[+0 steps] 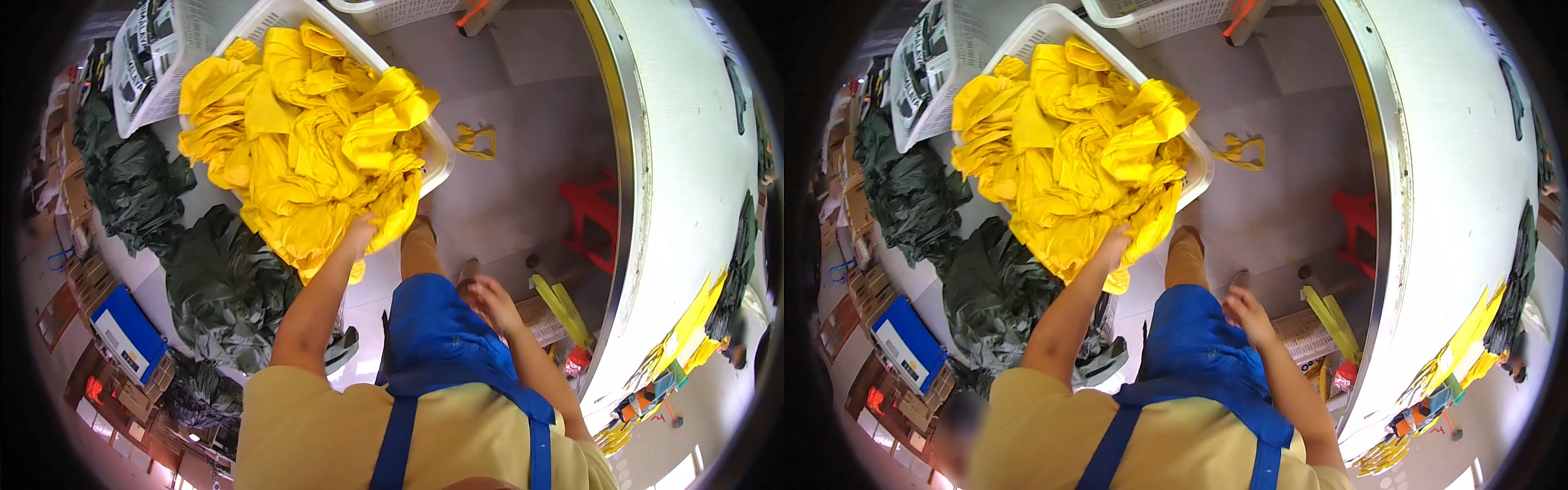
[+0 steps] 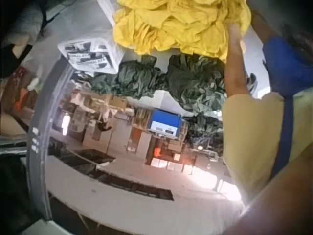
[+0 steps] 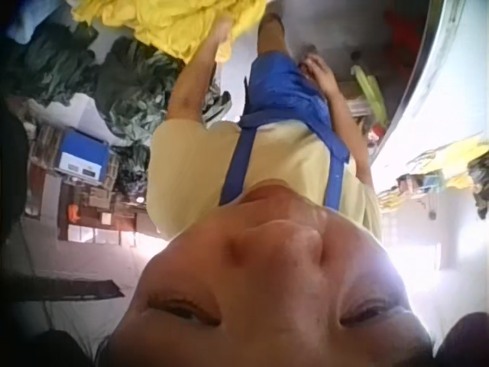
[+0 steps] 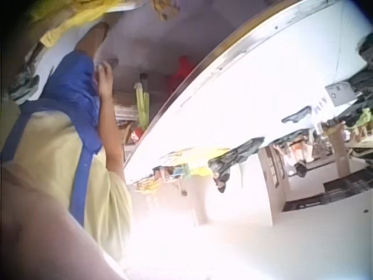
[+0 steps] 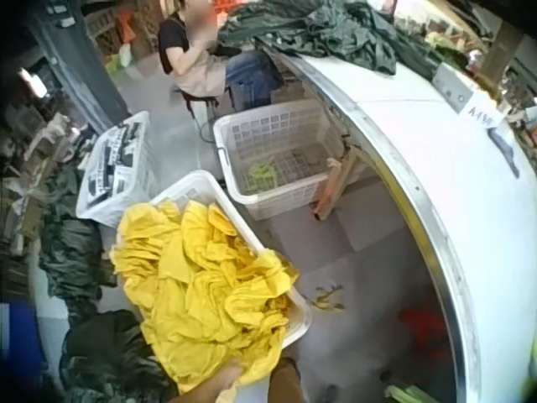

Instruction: The person folds a yellow raincoat on a white table, smoothing and aligning the fabric, then folds it into a compact rectangle. The person handles the garment by hand without tools and places the folded item on the table.

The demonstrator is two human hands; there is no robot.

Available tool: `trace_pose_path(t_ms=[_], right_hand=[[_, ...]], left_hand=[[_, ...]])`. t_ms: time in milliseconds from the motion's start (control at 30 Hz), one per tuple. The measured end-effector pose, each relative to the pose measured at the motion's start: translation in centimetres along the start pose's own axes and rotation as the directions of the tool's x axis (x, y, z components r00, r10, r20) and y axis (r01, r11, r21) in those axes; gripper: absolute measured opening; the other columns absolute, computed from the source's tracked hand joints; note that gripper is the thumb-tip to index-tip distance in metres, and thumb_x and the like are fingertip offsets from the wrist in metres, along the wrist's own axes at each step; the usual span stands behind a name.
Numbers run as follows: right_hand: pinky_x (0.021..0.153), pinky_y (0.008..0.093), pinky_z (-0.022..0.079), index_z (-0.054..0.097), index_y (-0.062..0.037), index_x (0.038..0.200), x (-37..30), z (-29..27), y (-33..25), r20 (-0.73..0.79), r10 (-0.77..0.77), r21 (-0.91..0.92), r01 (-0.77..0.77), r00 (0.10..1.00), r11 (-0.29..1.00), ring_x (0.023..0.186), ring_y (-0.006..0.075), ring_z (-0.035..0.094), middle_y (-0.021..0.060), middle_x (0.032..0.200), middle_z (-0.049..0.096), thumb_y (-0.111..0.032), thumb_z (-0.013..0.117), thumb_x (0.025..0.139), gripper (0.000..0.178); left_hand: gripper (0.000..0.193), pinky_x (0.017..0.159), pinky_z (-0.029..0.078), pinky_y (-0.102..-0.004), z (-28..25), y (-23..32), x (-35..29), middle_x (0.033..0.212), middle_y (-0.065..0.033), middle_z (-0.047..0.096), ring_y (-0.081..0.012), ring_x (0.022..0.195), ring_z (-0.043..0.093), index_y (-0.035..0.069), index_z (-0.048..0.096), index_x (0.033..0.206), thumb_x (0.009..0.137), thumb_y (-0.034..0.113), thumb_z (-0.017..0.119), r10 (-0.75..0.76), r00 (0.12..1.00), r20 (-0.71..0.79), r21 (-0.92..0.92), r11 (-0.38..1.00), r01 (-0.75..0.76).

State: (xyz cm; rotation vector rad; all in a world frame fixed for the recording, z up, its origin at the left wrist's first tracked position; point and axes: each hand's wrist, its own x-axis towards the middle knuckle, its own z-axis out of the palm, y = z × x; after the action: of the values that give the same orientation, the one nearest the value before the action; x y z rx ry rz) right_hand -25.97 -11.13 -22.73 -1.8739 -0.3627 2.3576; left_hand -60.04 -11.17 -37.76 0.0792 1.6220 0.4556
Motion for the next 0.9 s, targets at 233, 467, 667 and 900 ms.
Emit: trace_pose_path(t_ms=[233, 467, 667, 900], right_hand=[[0.096, 0.0472, 0.041, 0.038, -0.0087, 0.137, 3.0, 14.2, -4.3, 0.533, 0.127, 0.361, -0.360, 0.836, 0.860, 0.117, 0.0311, 0.050, 0.0162, 0.132, 0.048, -0.046, 0.060, 0.085, 0.067], [0.089, 0.0382, 0.049, 0.046, 0.0035, 0.126, -16.0, 12.3, -15.5, 0.376, -0.015, 0.063, -0.010, 0.926, 0.998, 0.100, 0.0283, 0.061, 0.0158, 0.115, 0.059, 0.001, 0.057, 0.075, 0.051], [0.097, 0.0327, 0.040, 0.043, 0.0046, 0.129, -36.0, 5.6, -24.2, 0.452, -0.242, -0.366, 0.426, 0.858, 0.827, 0.113, 0.0214, 0.052, 0.0113, 0.122, 0.056, -0.004, 0.068, 0.067, 0.068], [0.088, 0.0314, 0.045, 0.060, 0.0045, 0.104, -47.1, -3.7, -20.8, 0.847, -0.253, -0.389, 0.870, 0.467, 0.303, 0.102, 0.0277, 0.058, 0.0142, 0.104, 0.063, -0.004, 0.069, 0.067, 0.040]], left_hand=[[0.023, 0.069, 0.040, -0.0210, 1.6, 2.7, -24.8, 0.081, 0.0005, 0.051, -0.0091, 0.079, 0.050, 0.005, 0.054, 0.088, 0.067, -0.001, 0.046, 0.251, 0.891, 0.378, -0.111, 0.968, -0.226], [0.048, 0.098, 0.037, -0.0283, 5.2, 8.3, -37.0, 0.122, -0.0087, 0.052, -0.0147, 0.115, 0.048, 0.003, 0.047, 0.127, 0.086, 0.022, 0.059, 0.316, 0.406, 0.857, -0.356, 0.934, 0.024], [0.089, 0.103, 0.035, -0.0437, 8.3, 5.0, -32.7, 0.145, -0.0095, 0.034, -0.0283, 0.130, 0.037, 0.016, 0.028, 0.143, 0.079, 0.076, 0.035, 0.232, 0.529, 0.816, -0.482, 0.778, 0.403], [0.083, 0.108, 0.029, -0.0416, 19.2, 11.6, -34.0, 0.145, -0.0053, 0.034, -0.0255, 0.131, 0.034, 0.018, 0.026, 0.144, 0.082, 0.074, 0.026, 0.712, 0.667, 0.220, -0.851, 0.474, -0.225]])
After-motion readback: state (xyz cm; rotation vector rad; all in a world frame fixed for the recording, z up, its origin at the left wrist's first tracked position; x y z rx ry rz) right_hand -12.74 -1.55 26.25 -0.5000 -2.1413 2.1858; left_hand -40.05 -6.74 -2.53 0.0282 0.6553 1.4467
